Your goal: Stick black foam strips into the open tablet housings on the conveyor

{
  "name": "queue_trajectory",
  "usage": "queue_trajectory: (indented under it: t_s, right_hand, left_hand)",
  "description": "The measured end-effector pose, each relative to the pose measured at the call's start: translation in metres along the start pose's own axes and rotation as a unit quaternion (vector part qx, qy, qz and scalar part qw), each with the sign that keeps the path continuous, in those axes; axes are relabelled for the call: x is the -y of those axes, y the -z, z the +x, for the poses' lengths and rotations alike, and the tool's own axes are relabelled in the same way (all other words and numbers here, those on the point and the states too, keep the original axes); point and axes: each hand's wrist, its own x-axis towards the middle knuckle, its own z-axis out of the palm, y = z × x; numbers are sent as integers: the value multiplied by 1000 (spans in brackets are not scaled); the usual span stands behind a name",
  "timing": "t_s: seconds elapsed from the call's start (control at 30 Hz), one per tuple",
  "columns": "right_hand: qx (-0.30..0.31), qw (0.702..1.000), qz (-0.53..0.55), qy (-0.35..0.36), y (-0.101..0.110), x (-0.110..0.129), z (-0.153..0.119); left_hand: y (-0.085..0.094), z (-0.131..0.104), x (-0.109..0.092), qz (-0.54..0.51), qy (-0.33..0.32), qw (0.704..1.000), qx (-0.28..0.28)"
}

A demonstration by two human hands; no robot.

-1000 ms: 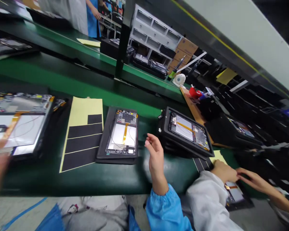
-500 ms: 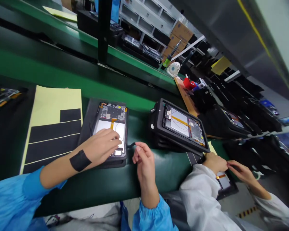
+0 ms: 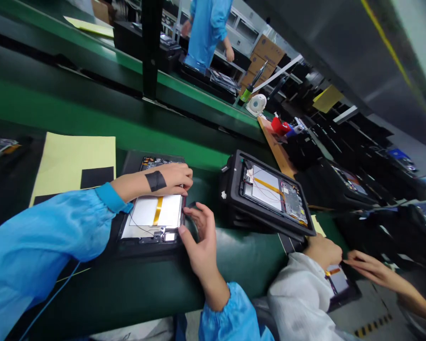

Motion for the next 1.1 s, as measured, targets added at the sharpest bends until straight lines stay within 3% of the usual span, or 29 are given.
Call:
queue_trajectory:
  t_s: [0.23,0.4,0.63,0.87,1.1]
  right_hand:
    - [53,998,-26,32,-3,-4,-21]
    - [98,990,-86,50,-5,-5,-26]
    - [90,993,-57,50,-4,1,-25]
    - [80,992,-25,92,-1,0,-17]
    - [101,993,12,64,6,6,-8]
  left_hand:
    - [-12,0,15,-26,43,997,-52]
    - [-18,-2,-1,-9,31,996,-82]
    - [-17,-9,-29,-54,-25,998,-27]
    - [-22,-4,-17,-71,-79,993,44]
    - [-11,-1,-11,-45,-81,995,22]
